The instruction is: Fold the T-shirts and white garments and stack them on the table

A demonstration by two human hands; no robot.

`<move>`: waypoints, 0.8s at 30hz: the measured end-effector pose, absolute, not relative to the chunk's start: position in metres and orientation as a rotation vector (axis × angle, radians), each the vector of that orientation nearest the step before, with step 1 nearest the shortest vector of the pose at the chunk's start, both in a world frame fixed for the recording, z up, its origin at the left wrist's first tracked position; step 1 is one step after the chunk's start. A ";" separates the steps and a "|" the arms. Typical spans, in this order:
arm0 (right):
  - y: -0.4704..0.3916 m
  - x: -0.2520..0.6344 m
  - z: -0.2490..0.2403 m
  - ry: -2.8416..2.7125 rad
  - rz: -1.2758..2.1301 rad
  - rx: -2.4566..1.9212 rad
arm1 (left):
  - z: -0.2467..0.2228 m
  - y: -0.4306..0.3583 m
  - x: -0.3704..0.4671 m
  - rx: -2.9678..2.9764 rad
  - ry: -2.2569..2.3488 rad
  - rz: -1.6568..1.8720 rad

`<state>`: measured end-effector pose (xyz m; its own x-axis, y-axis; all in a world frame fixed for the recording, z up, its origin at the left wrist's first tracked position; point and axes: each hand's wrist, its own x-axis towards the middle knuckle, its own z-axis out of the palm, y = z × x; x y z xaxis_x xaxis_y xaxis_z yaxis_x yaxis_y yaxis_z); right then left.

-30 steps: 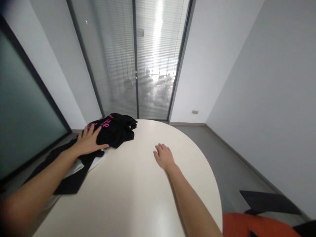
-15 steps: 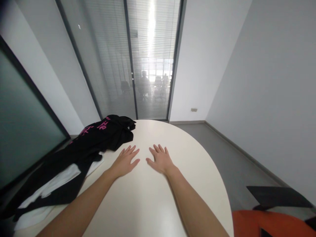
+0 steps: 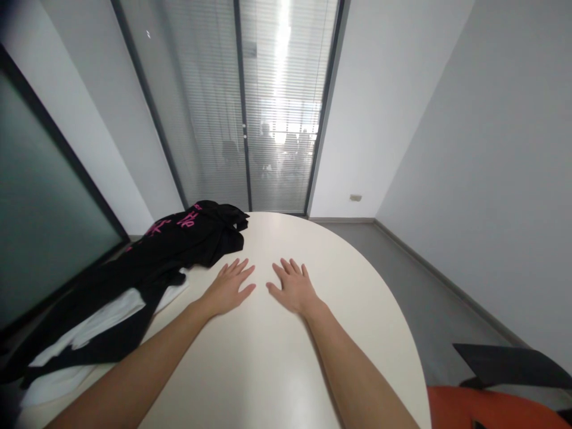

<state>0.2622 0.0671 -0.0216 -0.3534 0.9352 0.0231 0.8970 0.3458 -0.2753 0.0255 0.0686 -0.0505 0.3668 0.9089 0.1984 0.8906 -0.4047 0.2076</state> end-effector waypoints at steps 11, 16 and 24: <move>0.070 0.263 -0.024 -2.424 0.309 -1.666 | -0.052 0.070 0.027 2.547 1.689 0.403; 0.070 0.264 -0.025 -2.424 0.310 -1.664 | -0.052 0.070 0.026 2.551 1.684 0.386; 0.070 0.264 -0.028 -2.422 0.307 -1.656 | -0.051 0.068 0.026 2.543 1.682 0.407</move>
